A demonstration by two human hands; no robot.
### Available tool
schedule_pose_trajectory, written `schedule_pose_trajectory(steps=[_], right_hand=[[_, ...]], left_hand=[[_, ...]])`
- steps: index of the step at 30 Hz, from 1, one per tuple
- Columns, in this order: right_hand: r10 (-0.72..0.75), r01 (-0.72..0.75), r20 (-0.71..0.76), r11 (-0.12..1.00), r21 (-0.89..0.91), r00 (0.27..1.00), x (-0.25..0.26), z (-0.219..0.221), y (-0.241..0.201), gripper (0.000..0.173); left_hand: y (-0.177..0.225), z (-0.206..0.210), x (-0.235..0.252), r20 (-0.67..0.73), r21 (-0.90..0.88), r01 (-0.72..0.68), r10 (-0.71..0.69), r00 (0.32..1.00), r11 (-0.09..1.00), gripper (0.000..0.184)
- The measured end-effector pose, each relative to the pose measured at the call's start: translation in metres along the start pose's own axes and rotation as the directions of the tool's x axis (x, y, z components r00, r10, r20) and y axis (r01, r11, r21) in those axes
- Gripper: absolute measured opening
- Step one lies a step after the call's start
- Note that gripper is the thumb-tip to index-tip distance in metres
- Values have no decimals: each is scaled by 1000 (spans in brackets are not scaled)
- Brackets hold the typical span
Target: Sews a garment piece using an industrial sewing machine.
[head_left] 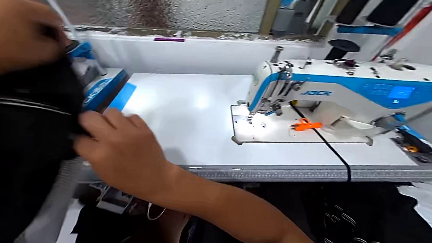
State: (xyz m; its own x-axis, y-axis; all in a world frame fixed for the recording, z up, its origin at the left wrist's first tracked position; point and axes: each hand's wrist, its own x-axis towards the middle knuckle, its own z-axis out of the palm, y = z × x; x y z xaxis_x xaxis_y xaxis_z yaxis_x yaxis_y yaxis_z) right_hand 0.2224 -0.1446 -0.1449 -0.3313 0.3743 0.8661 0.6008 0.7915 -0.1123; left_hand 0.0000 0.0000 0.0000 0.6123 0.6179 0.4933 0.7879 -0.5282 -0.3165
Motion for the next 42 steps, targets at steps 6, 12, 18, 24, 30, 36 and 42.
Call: schedule_pose_trajectory(steps=[6, 12, 18, 24, 30, 36, 42], right_hand=[[302, -229, 322, 942, -245, 897, -171, -42, 118, 10], [68, 67, 523, 969, -236, 850, -183, -98, 196, 17], [-226, 406, 637, 901, -151, 737, -138, -76, 237, 14], [-175, 302, 522, 939, -167, 835, -146, -65, 218, 11], [119, 259, 555, 792, -553, 823, -149, -73, 195, 18], [-157, 421, 635, 860, -289, 756, -150, -97, 229, 18], [-57, 184, 518, 963, -197, 853, -175, -100, 251, 11]], left_hand=[[255, 217, 111, 312, -366, -170, 292, 904, 915, 26], [281, 135, 48, 133, -442, 86, -30, 991, 893, 24], [321, 150, -81, 431, -114, 692, -592, 681, 712, 77], [200, 171, -11, 222, -441, 412, -348, 911, 797, 28], [286, 196, 96, 283, -516, -237, 425, 860, 823, 8], [333, 186, 82, 677, -39, 295, -191, 710, 955, 39], [346, 201, 63, 286, -197, 172, -111, 952, 965, 23]])
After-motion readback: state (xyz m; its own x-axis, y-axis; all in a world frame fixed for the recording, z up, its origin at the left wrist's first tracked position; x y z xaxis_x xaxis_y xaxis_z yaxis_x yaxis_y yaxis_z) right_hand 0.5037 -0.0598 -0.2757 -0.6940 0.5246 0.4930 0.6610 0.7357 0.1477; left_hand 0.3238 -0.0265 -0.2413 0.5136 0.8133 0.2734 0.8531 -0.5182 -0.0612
